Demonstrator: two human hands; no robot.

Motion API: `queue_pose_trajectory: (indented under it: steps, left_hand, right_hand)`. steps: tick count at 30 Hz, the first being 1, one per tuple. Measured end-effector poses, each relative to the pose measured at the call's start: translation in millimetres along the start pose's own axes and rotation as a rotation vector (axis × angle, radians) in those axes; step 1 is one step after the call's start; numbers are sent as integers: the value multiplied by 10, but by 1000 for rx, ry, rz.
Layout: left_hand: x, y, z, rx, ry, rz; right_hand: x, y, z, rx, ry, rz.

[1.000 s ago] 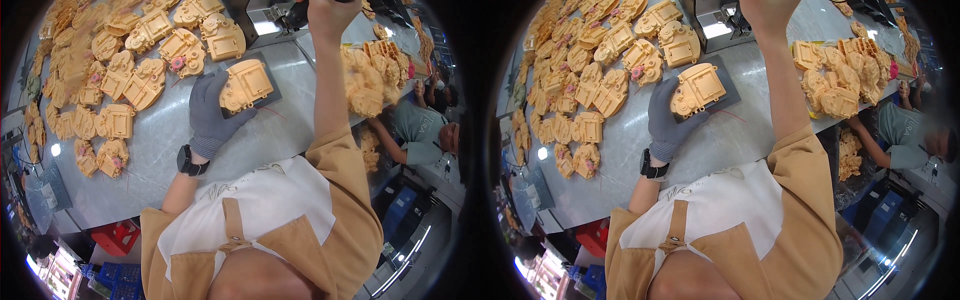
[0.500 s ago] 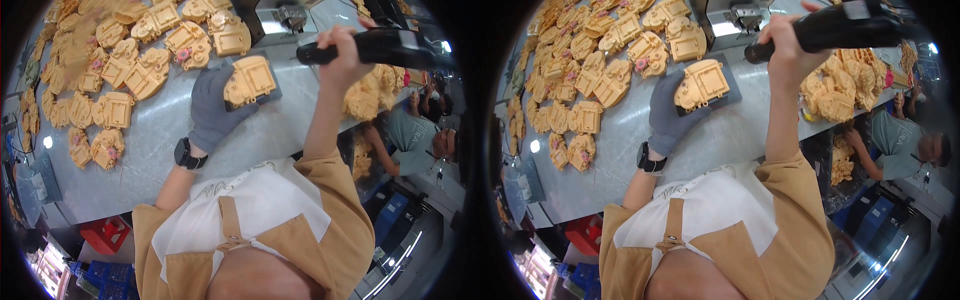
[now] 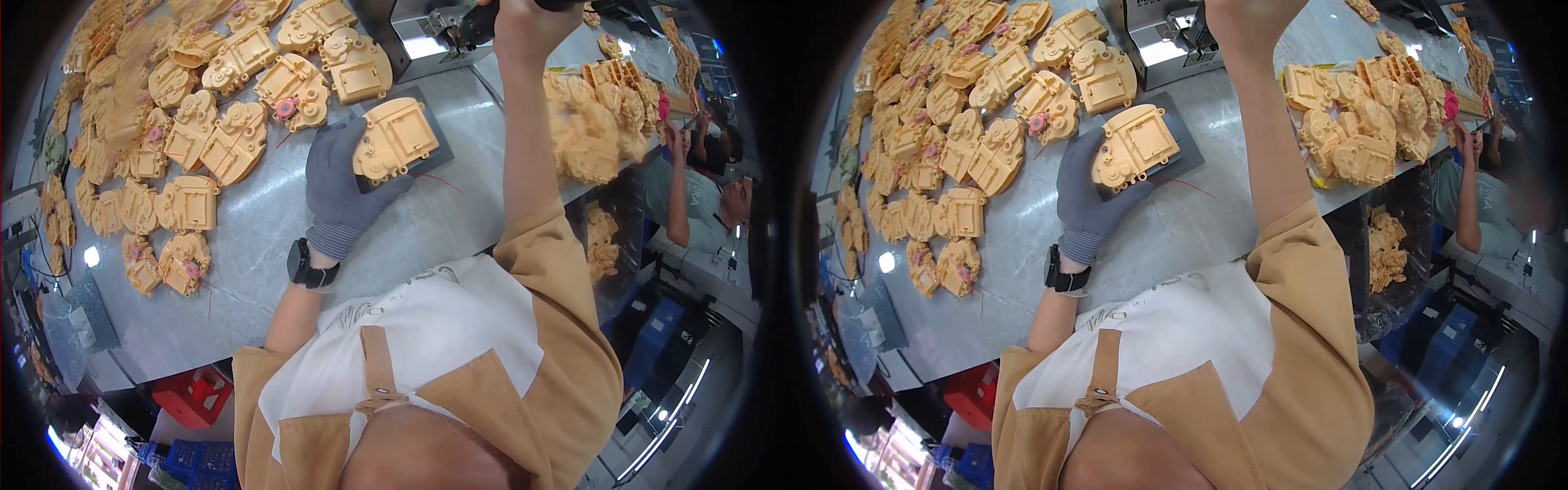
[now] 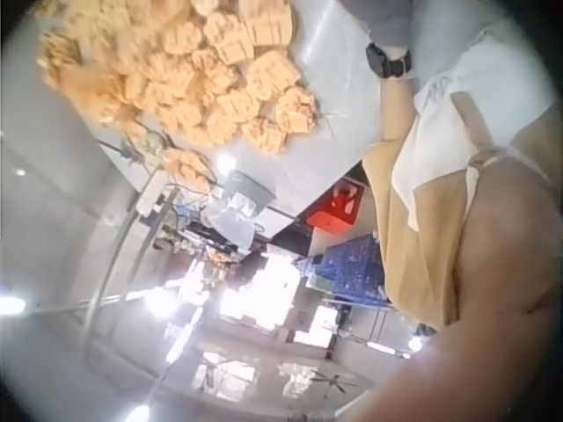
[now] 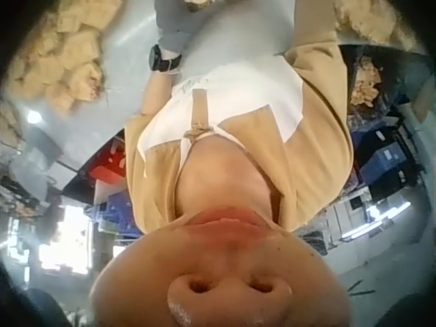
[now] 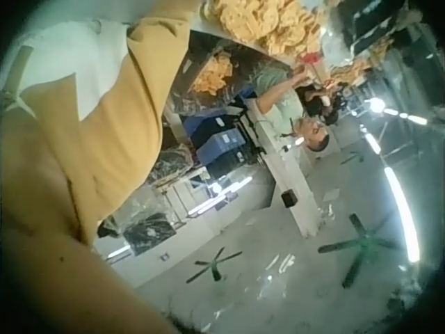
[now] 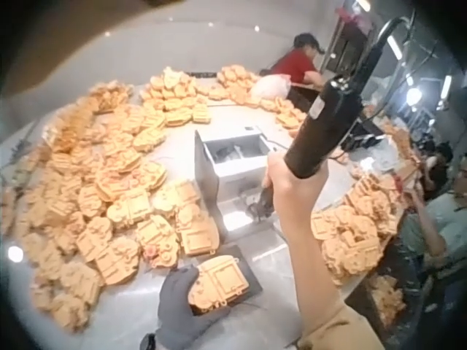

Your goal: The person assembles yellow plastic toy components using an electric screwdriver to secure screws.

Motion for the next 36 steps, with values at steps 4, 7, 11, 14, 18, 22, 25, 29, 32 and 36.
queue_pose_trajectory:
  steps: [4, 7, 11, 14, 18, 22, 25, 29, 32, 36]
  left_hand:
    - [1, -19, 2, -2, -4, 33]
    - [1, -31, 7, 2, -8, 46]
    - [-13, -34, -4, 8, -18, 49]
    - [-11, -42, -12, -4, -21, 55]
    - [-2, -37, -7, -13, -18, 43]
    - [-1, -2, -3, -4, -17, 33]
    - [14, -23, 17, -6, -8, 39]
    - [11, -20, 2, 18, 5, -3]
    - [14, 0, 32, -18, 48, -52]
    - [-2, -16, 3, -6, 9, 0]
  right_hand:
    - [2, 55, -7, -32, 15, -31]
    - [-9, 47, -45, -9, -10, -53]
    - [-61, 162, -66, 143, -119, -2]
    - [-57, 70, -96, 139, -92, -16]
    - [-79, 50, -86, 71, -30, -21]
    - [-62, 105, 4, 41, -46, -106]
    - [106, 0, 45, 14, -52, -139]
    - [460, -336, 237, -153, -24, -246]
    - [739, -501, 236, -240, -100, -293]
    - [891, -492, 157, -229, -210, -317]
Point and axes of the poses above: each hand's wrist, its own x-axis away from the middle knuckle, its own z-axis out of the back of the hand, y = z × x, the point moved 9 cm from there along -x, towards the middle knuckle, and after that the axes turned 9 degrees about x, right-handed, at the moved point
